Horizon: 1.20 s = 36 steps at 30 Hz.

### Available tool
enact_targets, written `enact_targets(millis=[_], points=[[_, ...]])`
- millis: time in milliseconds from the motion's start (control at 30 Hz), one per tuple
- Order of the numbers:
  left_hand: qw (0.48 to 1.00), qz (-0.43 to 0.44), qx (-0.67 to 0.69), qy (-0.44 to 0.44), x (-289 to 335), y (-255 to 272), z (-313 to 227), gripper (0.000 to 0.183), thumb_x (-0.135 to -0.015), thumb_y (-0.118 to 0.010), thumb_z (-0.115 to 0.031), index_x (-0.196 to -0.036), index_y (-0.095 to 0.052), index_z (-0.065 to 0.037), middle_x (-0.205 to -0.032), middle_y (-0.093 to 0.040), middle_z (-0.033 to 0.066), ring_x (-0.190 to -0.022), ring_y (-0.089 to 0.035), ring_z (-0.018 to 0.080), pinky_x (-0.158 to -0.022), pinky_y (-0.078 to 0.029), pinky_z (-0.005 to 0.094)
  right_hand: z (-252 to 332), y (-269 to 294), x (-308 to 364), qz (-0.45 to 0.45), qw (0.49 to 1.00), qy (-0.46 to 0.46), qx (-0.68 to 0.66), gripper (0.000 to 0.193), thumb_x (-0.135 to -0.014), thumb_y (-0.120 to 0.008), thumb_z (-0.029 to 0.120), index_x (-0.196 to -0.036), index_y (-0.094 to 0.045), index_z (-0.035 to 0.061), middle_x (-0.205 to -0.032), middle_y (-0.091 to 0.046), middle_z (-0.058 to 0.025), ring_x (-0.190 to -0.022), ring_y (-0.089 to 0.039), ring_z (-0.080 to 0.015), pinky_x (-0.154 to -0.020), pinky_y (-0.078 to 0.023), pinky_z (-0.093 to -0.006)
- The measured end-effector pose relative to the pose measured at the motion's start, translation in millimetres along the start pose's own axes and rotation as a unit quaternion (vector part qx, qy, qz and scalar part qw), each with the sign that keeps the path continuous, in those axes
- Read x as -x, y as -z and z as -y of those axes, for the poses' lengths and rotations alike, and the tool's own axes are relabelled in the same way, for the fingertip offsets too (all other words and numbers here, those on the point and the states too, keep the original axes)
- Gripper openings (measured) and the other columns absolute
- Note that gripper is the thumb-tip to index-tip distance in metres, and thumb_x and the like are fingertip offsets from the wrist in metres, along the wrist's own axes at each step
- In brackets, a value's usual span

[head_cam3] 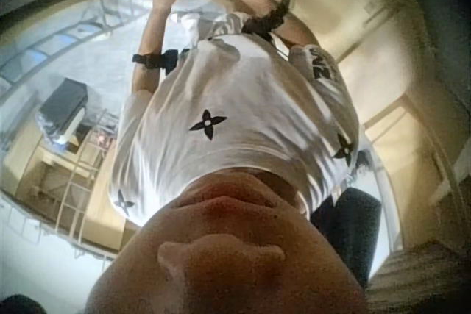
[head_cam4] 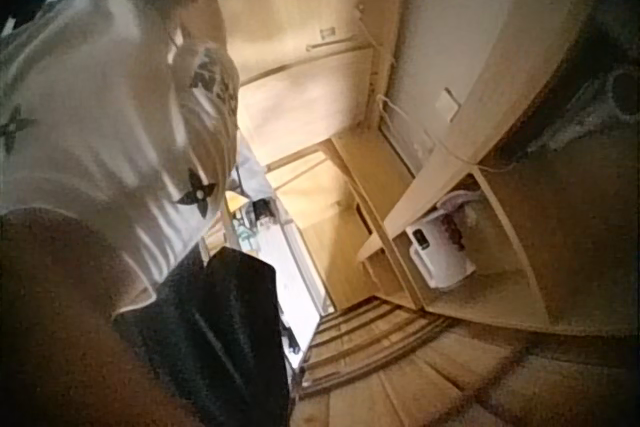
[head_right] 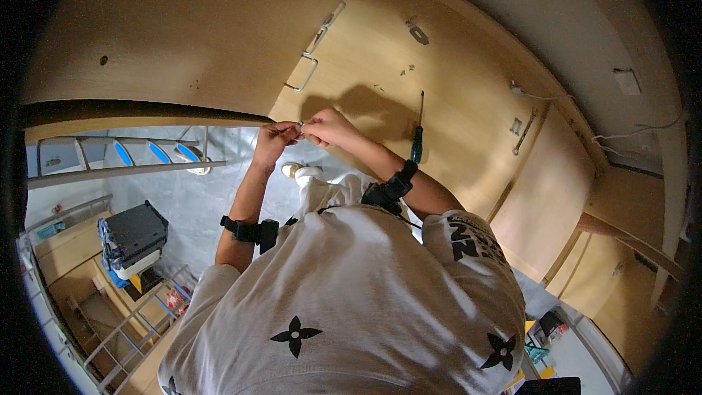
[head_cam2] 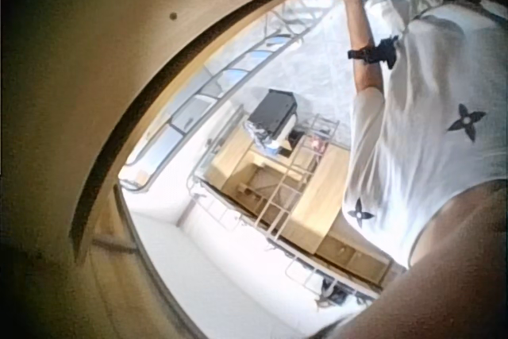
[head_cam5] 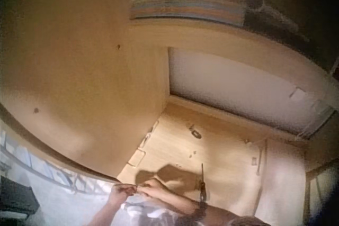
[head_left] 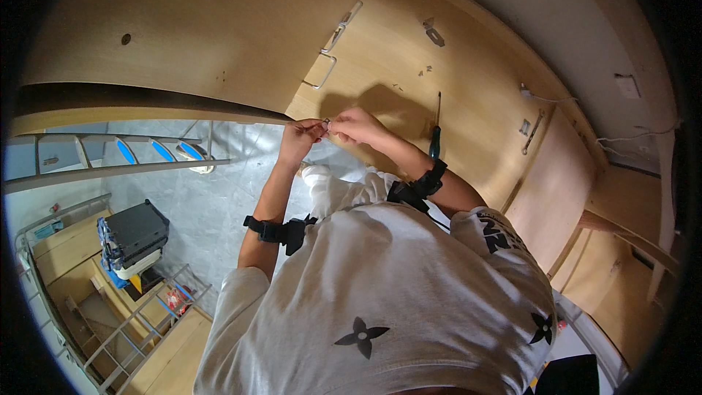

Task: The person attaches a metal hinge to a wooden wardrobe door using a screwdriver, positioning the hinge against the wood and tightening screws.

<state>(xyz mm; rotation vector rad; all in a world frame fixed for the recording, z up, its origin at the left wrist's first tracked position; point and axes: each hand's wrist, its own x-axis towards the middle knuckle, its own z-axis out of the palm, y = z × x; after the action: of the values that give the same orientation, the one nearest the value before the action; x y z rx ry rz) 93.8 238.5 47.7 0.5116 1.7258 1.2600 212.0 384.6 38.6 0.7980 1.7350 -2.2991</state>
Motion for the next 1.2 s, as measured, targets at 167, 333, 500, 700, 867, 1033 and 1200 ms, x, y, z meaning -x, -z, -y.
enact_targets(millis=[167,333,500,700,867,1033,1200], points=[[0.998,0.046,-0.012,-0.030,12,13,-8,0.017,-0.091,-0.055,-0.007,-0.098,-0.067,0.004,-0.084,-0.067,0.0049,-0.074,-0.061,0.0106,-0.069,-0.050,0.0246,18,-11,-1,0.028,0.996,-0.012,0.081,0.023,-0.078,-0.066,0.022,-0.068,-0.063,0.0018,-0.059,-0.060,-0.0069,-0.051,-0.056,-0.0116,-0.047,-0.043,-0.0260],[0.984,0.091,-0.127,-0.090,27,39,-18,0.014,-0.089,-0.056,-0.001,-0.097,-0.064,0.007,-0.081,-0.067,0.0087,-0.074,-0.063,0.0134,-0.069,-0.053,0.0278,24,-29,-7,-0.013,0.942,0.198,0.273,0.019,-0.075,-0.067,0.017,-0.080,-0.065,-0.0010,-0.073,-0.066,-0.0130,-0.067,-0.064,-0.0191,-0.063,-0.049,-0.0317],[0.997,-0.005,0.017,-0.070,66,71,-39,0.013,-0.088,-0.063,-0.009,-0.091,-0.065,0.004,-0.078,-0.067,0.0068,-0.073,-0.063,0.0121,-0.067,-0.051,0.0261,67,-73,-3,0.050,0.949,0.209,0.230,0.008,-0.084,-0.062,0.005,-0.085,-0.061,-0.0020,-0.070,-0.062,-0.0019,-0.062,-0.055,-0.0063,-0.057,-0.045,-0.0222],[0.974,0.028,0.163,-0.157,91,138,-55,0.012,-0.086,-0.064,-0.005,-0.095,-0.063,0.003,-0.082,-0.066,0.0067,-0.075,-0.062,0.0133,-0.071,-0.051,0.0261,107,-139,1,-0.012,0.978,0.188,0.087,0.008,-0.085,-0.063,0.005,-0.085,-0.062,-0.0022,-0.067,-0.062,-0.0006,-0.056,-0.052,-0.0037,-0.049,-0.039,-0.0192],[0.968,-0.023,0.107,-0.225,76,176,-58,0.008,-0.085,-0.064,-0.002,-0.091,-0.065,0.002,-0.080,-0.066,0.0041,-0.075,-0.061,0.0100,-0.070,-0.050,0.0249,125,-193,-7,-0.115,0.972,0.193,0.070,0.011,-0.085,-0.064,0.009,-0.084,-0.061,-0.0021,-0.067,-0.061,-0.0023,-0.054,-0.052,-0.0046,-0.048,-0.040,-0.0194],[0.962,-0.003,0.102,-0.253,38,186,-72,0.007,-0.085,-0.062,-0.001,-0.091,-0.063,0.004,-0.080,-0.064,0.0041,-0.074,-0.059,0.0088,-0.067,-0.050,0.0233,133,-218,-10,-0.270,0.943,0.194,0.008,0.020,-0.088,-0.062,0.017,-0.085,-0.061,-0.0024,-0.066,-0.060,-0.0037,-0.052,-0.051,-0.0066,-0.047,-0.040,-0.0205],[0.947,0.020,0.089,-0.309,24,189,-80,0.008,-0.084,-0.062,-0.002,-0.089,-0.063,0.004,-0.076,-0.066,0.0067,-0.070,-0.061,0.0100,-0.063,-0.049,0.0245,143,-252,-10,-0.286,0.938,0.144,-0.133,0.025,-0.091,-0.057,0.025,-0.085,-0.063,0.0013,-0.063,-0.057,-0.0025,-0.049,-0.050,-0.0087,-0.045,-0.034,-0.0205]])
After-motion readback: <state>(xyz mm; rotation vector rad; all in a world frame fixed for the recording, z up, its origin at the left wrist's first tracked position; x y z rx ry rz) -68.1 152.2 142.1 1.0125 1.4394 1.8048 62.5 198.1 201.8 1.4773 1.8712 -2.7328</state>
